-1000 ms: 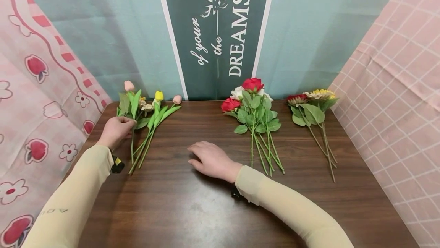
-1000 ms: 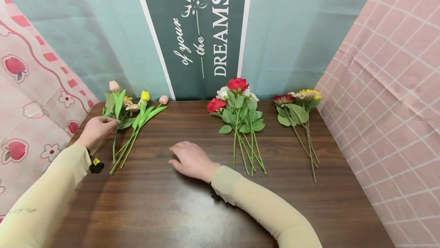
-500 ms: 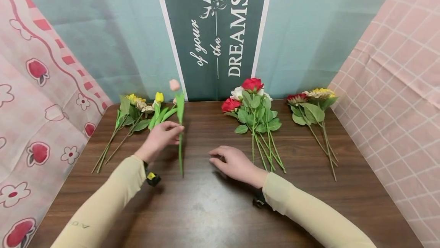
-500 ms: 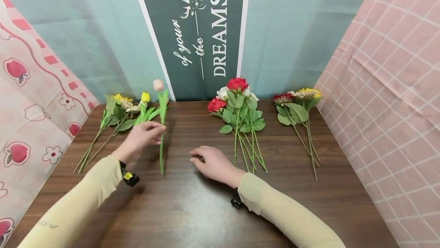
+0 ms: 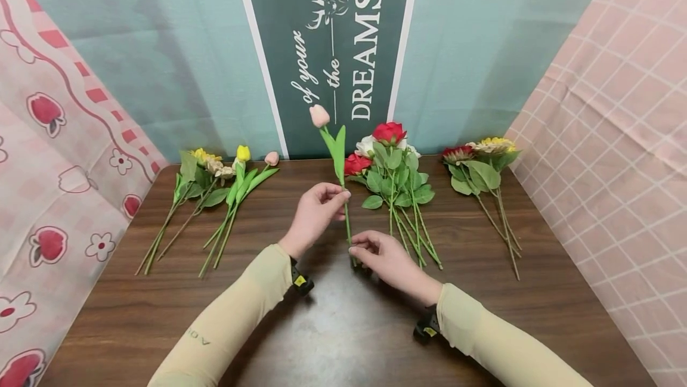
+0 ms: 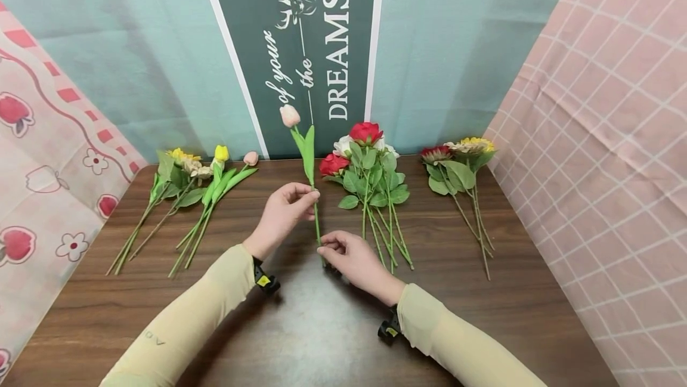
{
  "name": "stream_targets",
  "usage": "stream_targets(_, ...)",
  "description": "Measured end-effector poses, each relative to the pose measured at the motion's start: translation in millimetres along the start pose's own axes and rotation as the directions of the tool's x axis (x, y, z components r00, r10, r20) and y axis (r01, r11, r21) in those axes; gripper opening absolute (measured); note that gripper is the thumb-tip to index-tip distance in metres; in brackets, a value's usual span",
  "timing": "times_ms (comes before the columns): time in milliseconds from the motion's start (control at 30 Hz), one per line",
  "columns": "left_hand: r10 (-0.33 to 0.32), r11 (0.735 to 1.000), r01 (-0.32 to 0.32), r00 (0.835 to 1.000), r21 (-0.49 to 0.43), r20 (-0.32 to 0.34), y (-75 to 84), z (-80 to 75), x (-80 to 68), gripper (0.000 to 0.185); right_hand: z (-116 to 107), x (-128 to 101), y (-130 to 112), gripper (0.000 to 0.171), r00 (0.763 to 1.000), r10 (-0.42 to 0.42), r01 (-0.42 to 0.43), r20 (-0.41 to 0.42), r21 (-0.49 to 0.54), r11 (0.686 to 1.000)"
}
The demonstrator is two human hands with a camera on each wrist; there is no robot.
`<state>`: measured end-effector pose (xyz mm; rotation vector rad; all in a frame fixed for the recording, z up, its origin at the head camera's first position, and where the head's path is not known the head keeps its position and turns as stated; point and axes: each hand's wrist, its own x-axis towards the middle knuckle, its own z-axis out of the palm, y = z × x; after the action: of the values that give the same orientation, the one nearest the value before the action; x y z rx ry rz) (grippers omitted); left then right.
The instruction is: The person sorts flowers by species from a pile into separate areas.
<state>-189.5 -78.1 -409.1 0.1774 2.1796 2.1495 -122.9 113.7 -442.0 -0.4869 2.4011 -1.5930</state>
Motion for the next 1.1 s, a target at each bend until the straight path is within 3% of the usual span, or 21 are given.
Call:
stream_targets(233, 0.014, 1.0, -0.014, 0.999, -0.009, 0.04, -3.7, 14.0, -6.1, 0.021, -0.7, -2.8, 4.2, 0.016, 0.997, 0.054, -0.049, -0.05, 0.088, 0.995)
stream_targets(500, -0.03, 1.0, 0.03, 0.997, 0.01, 0.077, -10.6, 12.3, -10.7, 0.02, 5.1, -3.3, 8.6, 0.013, 0.998, 0.053, -0.05, -0.033, 0.099, 0.994)
stream_targets(600, -0.042, 0.998, 0.037, 0.996, 0.06, 0.082, -10.1, 5.4, -8.5, 0.02, 5.1, -3.2, 7.2, 0.014, 0.999, 0.048, -0.047, -0.002, 0.064, 0.997)
stream_targets(700, -0.063, 0.987, 0.049, 0.994, 0.15, 0.09, -9.5, -9.7, -4.5, 0.019, 1.6, -2.7, 4.8, 0.017, 1.0, -0.021, 0.019, -0.018, -0.12, 0.993)
stream_targets(767, -0.089, 0.972, 0.066, 0.992, 0.227, 0.093, -11.1, -24.5, -0.3, 0.019, -2.2, -2.2, 3.1, 0.02, 0.995, -0.094, 0.082, -0.033, -0.276, 0.958)
stream_targets(833, -0.116, 0.949, 0.083, 0.989, 0.304, 0.09, -14.7, -41.6, 4.2, 0.019, -6.8, -1.2, 2.1, 0.024, 0.983, -0.177, 0.142, -0.039, -0.439, 0.887)
stream_targets(900, -0.15, 0.92, 0.113, 0.986, 0.376, 0.069, -18.2, -58.3, 7.5, 0.019, -11.0, 0.2, 1.4, 0.028, 0.972, -0.234, 0.191, -0.012, -0.538, 0.821)
stream_targets(1000, -0.204, 0.878, 0.168, 0.978, 0.449, 0.034, -23.3, -78.0, 11.0, 0.018, -14.4, 2.9, 0.5, 0.033, 0.958, -0.283, 0.247, 0.041, -0.615, 0.749)
stream_targets(1100, -0.246, 0.848, 0.207, 0.969, 0.488, 0.016, -26.6, -88.9, 11.2, 0.016, -13.8, 4.9, 0.9, 0.035, 0.952, -0.297, 0.275, 0.074, -0.631, 0.725)
